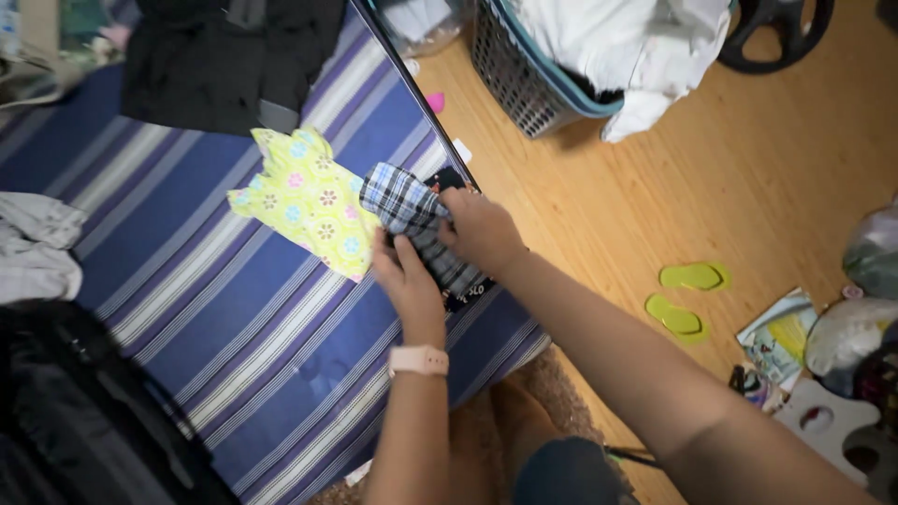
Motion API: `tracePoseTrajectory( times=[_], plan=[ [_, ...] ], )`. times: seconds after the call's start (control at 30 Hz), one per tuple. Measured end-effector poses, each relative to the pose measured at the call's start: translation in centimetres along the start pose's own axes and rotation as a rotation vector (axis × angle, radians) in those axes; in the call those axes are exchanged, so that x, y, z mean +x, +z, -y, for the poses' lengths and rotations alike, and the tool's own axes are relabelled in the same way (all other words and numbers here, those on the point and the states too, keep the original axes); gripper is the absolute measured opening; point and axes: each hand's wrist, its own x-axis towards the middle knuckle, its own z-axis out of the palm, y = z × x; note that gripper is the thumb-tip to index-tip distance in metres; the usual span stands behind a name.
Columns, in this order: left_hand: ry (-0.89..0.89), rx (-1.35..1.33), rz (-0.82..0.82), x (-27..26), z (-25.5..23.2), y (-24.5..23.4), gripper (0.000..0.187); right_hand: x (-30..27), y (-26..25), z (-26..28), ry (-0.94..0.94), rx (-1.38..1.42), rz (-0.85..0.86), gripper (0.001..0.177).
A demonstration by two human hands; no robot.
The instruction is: The person folds various clothing items on a bed and places them into an open suitcase. They handle shirts, shorts, and other garments one at a time, arranging them neatly inside the luggage.
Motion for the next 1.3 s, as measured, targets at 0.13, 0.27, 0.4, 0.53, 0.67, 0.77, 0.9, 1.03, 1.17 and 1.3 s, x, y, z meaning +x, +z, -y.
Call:
tracePoseTrajectory(
  times=[0.13,0.27,0.4,0.53,0.67,0.77,0.9,1.03,1.17,1.3],
  plan=[
    [-0.410,-0.294,0.141,-2.5,-0.5,-1.6,0.077,-1.9,-1.4,4.7,0.070,0.122,0.071,0.032],
    [-0.585,-0.583,0.099,-3.0,-2.4,-3.8,0.087,-4.9,-3.2,9.7,-0.088,0.252,-0.002,0.035],
    [-0.399,-0.803,0.171,-4.2,-5.7,-7.4,0.101,-6.9,-5.4,13.6,-0.147,0.463,0.063,0.033],
    [-0.417,-0.784,0.138,-7.6,-10.0,-11.4,0.094,-8.9,-6.5,17.8,-0.041,0.606,0.256,0.034],
    [-0.352,-0.655,-0.152,-11.4,-13.6,-15.4,0.066,-10.8,-5.7,22.5,-0.199,0.535,0.342,0.030],
    [-0.297,-0.609,-0.301,-13.7,-15.6,-19.2,0.058,-12.8,-4.8,26.5,-0.495,0.446,0.115,0.027],
    [-0.094,-0.665,-0.378,-16.8,-17.1,-25.1,0.049,-16.3,-3.6,31.6,-0.520,0.617,0.268,0.054],
    [-0.078,-0.720,-0.525,-20.5,-18.2,-31.7,0.041,-20.4,-1.2,37.1,-0.351,0.837,0.669,0.080],
    [-0.056,-0.598,-0.653,-26.4,-18.3,-40.0,0.039,-26.9,3.1,42.5,-0.520,0.729,0.690,0.083],
    [-0.091,-0.506,-0.756,-32.7,-17.9,-49.3,0.044,-34.6,8.0,48.6,-0.732,0.697,0.667,0.079]
  ],
)
